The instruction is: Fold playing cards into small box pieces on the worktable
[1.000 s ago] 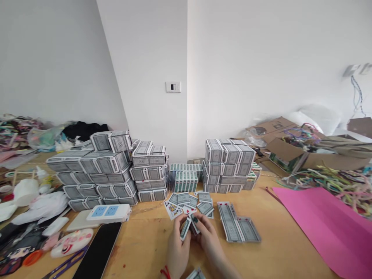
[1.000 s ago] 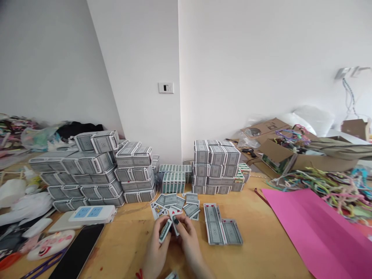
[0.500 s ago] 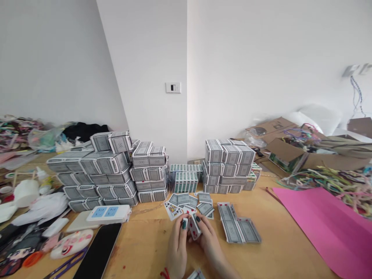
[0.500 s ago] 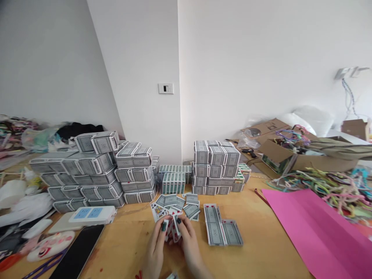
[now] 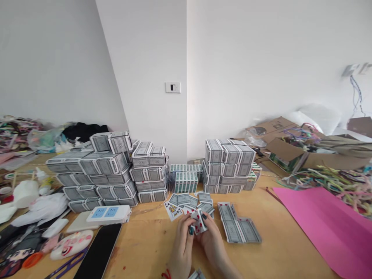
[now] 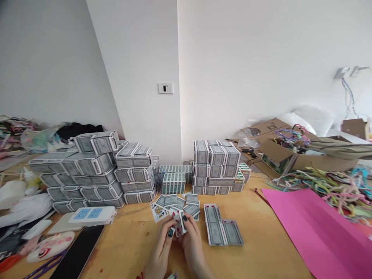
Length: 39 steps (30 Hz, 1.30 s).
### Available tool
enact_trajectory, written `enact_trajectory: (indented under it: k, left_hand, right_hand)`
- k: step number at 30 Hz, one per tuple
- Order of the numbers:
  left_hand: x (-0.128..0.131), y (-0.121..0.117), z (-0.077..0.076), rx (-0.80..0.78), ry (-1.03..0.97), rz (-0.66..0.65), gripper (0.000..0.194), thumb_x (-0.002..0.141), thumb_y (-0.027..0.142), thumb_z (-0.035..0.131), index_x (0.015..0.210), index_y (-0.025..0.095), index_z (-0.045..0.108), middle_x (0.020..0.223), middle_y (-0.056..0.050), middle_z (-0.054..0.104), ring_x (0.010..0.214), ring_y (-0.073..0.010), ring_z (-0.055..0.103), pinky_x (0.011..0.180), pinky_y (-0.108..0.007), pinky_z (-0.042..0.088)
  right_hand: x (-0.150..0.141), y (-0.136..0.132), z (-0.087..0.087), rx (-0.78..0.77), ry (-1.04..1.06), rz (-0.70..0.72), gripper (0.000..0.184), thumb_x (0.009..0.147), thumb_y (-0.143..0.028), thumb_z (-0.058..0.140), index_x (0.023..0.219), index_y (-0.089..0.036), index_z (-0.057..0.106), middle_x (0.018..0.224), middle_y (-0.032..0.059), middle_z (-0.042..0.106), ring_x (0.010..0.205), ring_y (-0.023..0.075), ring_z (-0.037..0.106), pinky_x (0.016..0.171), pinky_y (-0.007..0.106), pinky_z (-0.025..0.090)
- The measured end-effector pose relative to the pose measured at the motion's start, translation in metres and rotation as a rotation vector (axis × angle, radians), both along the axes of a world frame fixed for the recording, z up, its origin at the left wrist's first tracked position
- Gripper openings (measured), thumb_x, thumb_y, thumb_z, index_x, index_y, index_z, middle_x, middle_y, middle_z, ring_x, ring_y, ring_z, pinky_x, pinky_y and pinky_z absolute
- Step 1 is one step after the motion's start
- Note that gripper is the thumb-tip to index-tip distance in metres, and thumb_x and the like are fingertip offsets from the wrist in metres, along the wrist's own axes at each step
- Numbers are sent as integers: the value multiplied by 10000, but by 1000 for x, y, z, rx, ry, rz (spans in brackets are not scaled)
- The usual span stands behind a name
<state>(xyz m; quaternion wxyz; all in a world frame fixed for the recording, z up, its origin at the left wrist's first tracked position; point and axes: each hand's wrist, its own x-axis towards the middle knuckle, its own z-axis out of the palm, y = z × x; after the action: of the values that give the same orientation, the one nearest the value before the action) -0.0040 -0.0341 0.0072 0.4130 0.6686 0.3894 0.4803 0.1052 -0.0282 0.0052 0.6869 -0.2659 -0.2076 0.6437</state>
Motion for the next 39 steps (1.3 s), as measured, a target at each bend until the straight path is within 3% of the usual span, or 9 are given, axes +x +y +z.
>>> enact_trajectory:
  k: [5,11,14,18,23,27,31,34,39]
  left_hand:
    - [-2,0,2,3,65,-22,265,824,310,386,1015,254,560,1272,-56,389,1220,-234,282,1017,-435,235]
    - [-2,4,-2,24,145,-3,213,793,280,449,915,254,621,1299,-58,365,1218,-252,292,998,-452,265]
    - [-2,6,-9,25,150,1,248,788,237,448,983,269,599,1318,-47,354,1222,-241,295,1002,-443,265]
    - [-1,9,-18,-3,68,6,425,759,157,468,1170,265,458,1284,-52,416,1203,-219,336,1004,-426,273]
    - [-1,10,-20,-78,-2,33,561,686,102,522,1219,227,397,1258,-63,453,1172,-221,385,996,-411,297]
    - [-2,10,-12,83,84,132,542,661,91,531,1175,244,452,1219,-62,480,1163,-244,382,987,-453,288]
    - [-3,9,-7,173,126,154,463,694,128,505,1140,249,487,1188,-73,501,1133,-254,415,956,-470,327]
    - [-3,10,-11,179,157,171,461,711,148,495,1160,246,464,1198,-73,496,1135,-247,417,955,-460,335]
    - [-3,11,-21,150,169,178,509,711,145,486,1207,234,415,1236,-80,461,1165,-247,384,969,-452,323]
  right_hand:
    - [2,-2,1,-7,5,5,223,679,-369,592,843,-220,572,825,21,616,730,186,558,627,292,434]
    - [6,1,0,-18,27,-1,227,666,-369,593,843,-227,577,833,22,628,775,208,565,726,343,430]
    - [8,2,-2,-18,43,-10,225,661,-355,597,847,-230,579,850,24,631,803,213,566,741,346,429]
    - [9,3,-6,-23,39,-19,249,656,-355,601,873,-235,577,847,20,636,762,210,574,689,336,440]
    - [9,3,-6,-40,-56,-56,300,648,-402,605,890,-227,581,841,30,647,739,227,584,660,347,445]
    - [7,2,-4,-31,-94,-85,315,653,-376,625,926,-224,585,848,41,655,750,225,597,655,339,456]
    - [7,2,-7,-33,-227,-149,388,636,-350,663,993,-218,587,1047,69,611,947,253,555,775,355,441]
    - [7,3,-12,-48,-335,-181,435,627,-339,680,1026,-196,584,1102,88,586,1054,262,494,875,366,390]
    - [5,3,-10,-45,-426,-145,478,594,-329,707,1032,-178,590,1074,97,602,1011,254,526,896,368,378]
